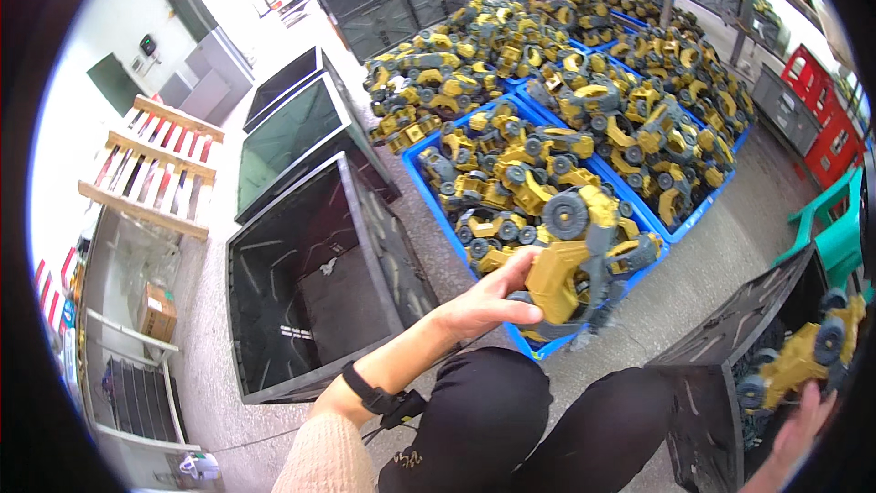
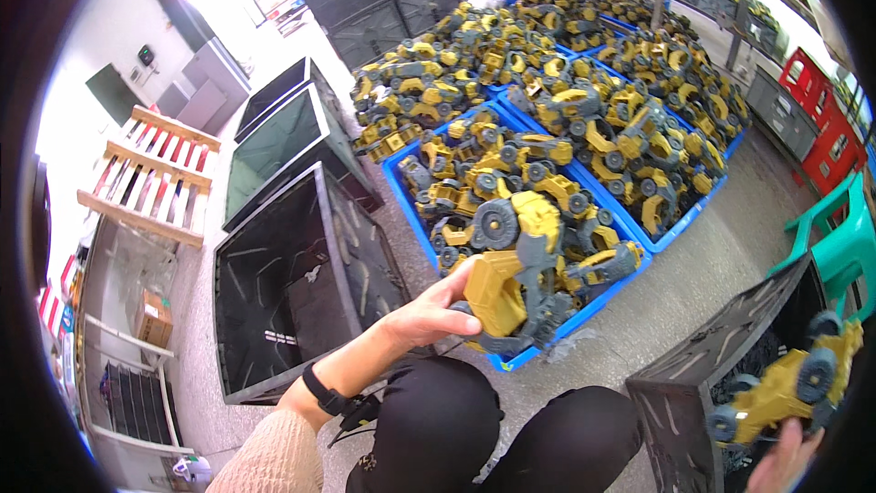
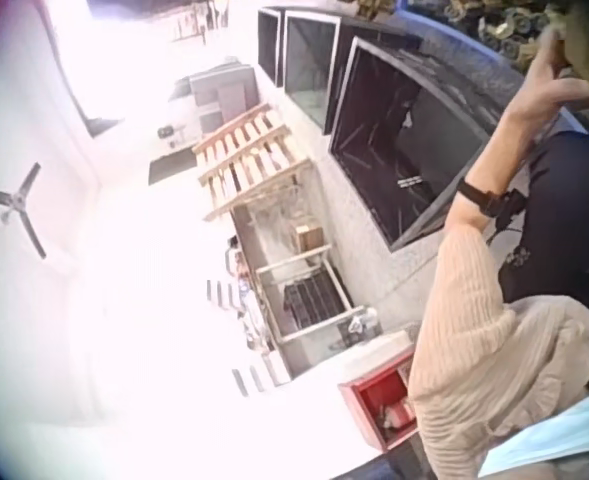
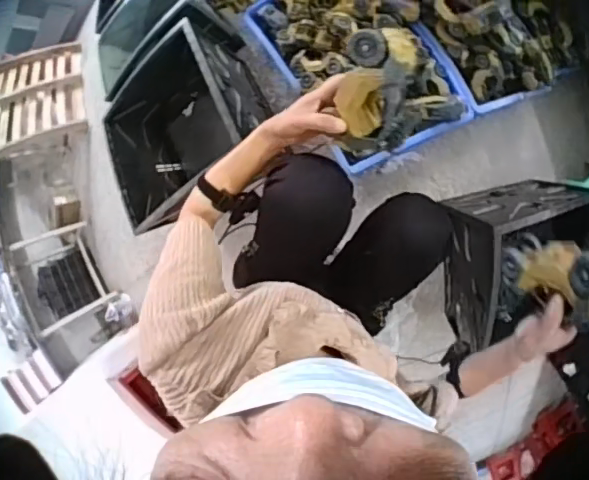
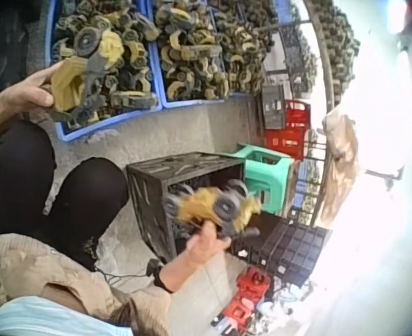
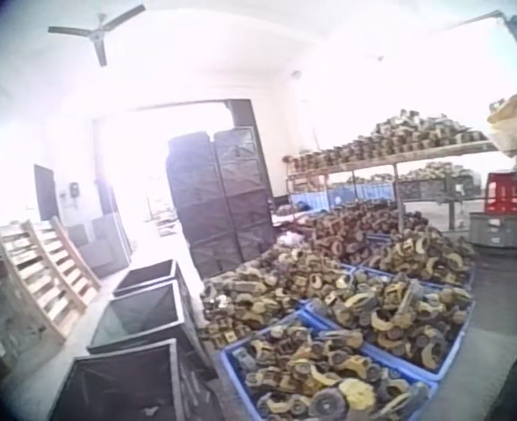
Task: Assembling toy construction vehicles from plastic components in a factory setting.
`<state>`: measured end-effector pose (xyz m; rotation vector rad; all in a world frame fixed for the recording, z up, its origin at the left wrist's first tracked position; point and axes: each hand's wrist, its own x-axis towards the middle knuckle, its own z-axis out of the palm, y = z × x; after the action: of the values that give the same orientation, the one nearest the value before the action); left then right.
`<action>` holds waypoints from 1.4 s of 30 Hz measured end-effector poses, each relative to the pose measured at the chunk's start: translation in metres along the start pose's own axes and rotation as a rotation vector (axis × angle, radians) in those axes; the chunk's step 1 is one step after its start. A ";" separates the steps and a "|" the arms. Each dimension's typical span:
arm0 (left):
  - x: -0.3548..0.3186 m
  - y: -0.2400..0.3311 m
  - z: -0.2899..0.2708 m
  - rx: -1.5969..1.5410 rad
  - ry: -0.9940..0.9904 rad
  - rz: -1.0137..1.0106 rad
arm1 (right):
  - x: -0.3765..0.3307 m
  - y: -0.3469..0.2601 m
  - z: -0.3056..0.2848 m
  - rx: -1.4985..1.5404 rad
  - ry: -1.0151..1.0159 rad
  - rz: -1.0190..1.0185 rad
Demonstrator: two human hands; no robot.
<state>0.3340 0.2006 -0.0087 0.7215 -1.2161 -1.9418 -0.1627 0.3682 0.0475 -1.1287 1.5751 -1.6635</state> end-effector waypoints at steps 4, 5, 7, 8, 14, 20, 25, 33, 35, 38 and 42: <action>0.001 0.011 0.014 -0.008 -0.156 0.046 | -0.003 -0.008 0.176 0.033 -0.210 0.137; -0.005 0.019 0.015 -0.017 -0.161 0.055 | -0.002 -0.013 0.208 0.064 -0.313 0.194; -0.015 0.031 0.017 -0.148 -0.239 -0.012 | 0.002 -0.017 0.254 -0.006 -0.452 0.282; -0.018 0.031 0.016 -0.210 -0.252 -0.024 | 0.000 -0.014 0.274 -0.001 -0.470 0.303; -0.013 -0.010 -0.008 -0.180 -0.006 0.006 | 0.011 0.035 0.339 0.175 -0.652 0.339; -0.010 -0.086 -0.019 -0.111 0.098 -0.166 | 0.026 0.110 0.331 0.206 -1.045 0.570; 0.007 -0.131 -0.027 -0.150 0.127 -0.328 | 0.007 0.167 0.308 0.424 -1.101 0.678; 0.005 -0.126 -0.013 -0.086 0.152 -0.499 | -0.023 0.167 0.289 0.359 -1.055 0.557; -0.004 -0.122 -0.009 -0.040 0.123 -0.568 | -0.029 0.164 0.288 0.279 -1.128 0.534; -0.006 -0.114 -0.008 -0.066 0.159 -0.489 | -0.028 0.150 0.282 0.345 -1.114 0.521; -0.015 -0.104 -0.018 -0.084 0.142 -0.426 | -0.031 0.154 0.277 0.450 -1.050 0.531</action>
<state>0.3277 0.2342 -0.1100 1.1244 -0.9419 -2.2208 0.0715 0.2377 -0.1246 -0.9564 0.6694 -0.7564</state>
